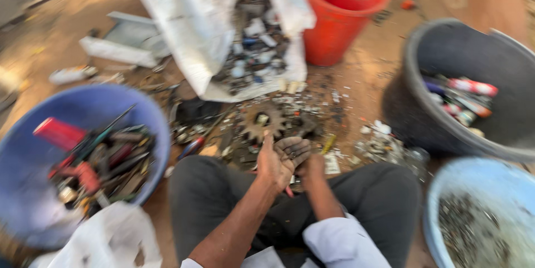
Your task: The person sits on the ground and uses a hammer to strike and break apart small electronic components placed on a metal gear. The person repeatedly picks up pieces, positions them on the gear, and hits them with the hammer to separate parts.
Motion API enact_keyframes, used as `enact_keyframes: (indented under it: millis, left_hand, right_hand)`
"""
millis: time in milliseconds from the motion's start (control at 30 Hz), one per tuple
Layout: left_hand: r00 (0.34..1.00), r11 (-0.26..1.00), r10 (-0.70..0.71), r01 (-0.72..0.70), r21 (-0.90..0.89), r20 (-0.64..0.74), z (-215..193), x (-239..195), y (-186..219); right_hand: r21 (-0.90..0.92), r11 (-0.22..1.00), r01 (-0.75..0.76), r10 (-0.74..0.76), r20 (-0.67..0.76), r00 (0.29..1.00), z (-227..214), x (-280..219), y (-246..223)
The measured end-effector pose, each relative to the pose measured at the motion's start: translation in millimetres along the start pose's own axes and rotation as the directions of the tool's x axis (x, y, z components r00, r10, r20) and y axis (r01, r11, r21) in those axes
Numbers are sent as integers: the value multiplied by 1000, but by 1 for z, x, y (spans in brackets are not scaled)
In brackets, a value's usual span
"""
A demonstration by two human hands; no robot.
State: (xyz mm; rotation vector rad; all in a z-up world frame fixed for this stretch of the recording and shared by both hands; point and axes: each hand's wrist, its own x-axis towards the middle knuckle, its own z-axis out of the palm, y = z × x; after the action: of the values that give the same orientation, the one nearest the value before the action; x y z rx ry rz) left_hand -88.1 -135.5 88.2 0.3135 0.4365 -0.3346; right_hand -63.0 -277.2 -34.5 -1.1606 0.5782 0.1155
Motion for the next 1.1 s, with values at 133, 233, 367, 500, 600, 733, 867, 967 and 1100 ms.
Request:
enact_keyframes:
  millis: [133,233,367,500,600,733,867,967,1100]
  left_hand:
    - [959,970,-2,-67,233,284,75,23,-109]
    - [924,942,-271,198,270,269,124,23,-181]
    - [866,883,-442,374,286,234,157,16,-233]
    - [873,857,-457,381,345,170,158,16,-247]
    - [878,861,-440,353,367,187,163,21,-247]
    - [886,855,-429,337,394,172,173,18,-245]
    - [897,835,-419,320,447,142,171,21,-248]
    - [909,813,-405,310,493,97,166,26,-260]
    - [881,798,-432,272,538,195,175,28,-312]
  right_hand:
    - [12,1000,-13,14,-36,999,-31,-3,8]
    - [32,999,-33,35,-34,999,-55,-15,-4]
    - [77,995,-59,59,7,998,-60,-17,-24]
    - [118,989,-87,82,43,996,-41,-16,-15]
    - [127,986,-110,97,106,990,-21,-13,-11]
    - [137,983,-120,98,160,982,-6,-12,-18]
    - [151,979,-140,113,177,978,-5,-18,-18]
    - [152,977,-146,117,188,975,-7,-21,-17]
    - [172,973,-153,119,191,974,-11,-25,-17]
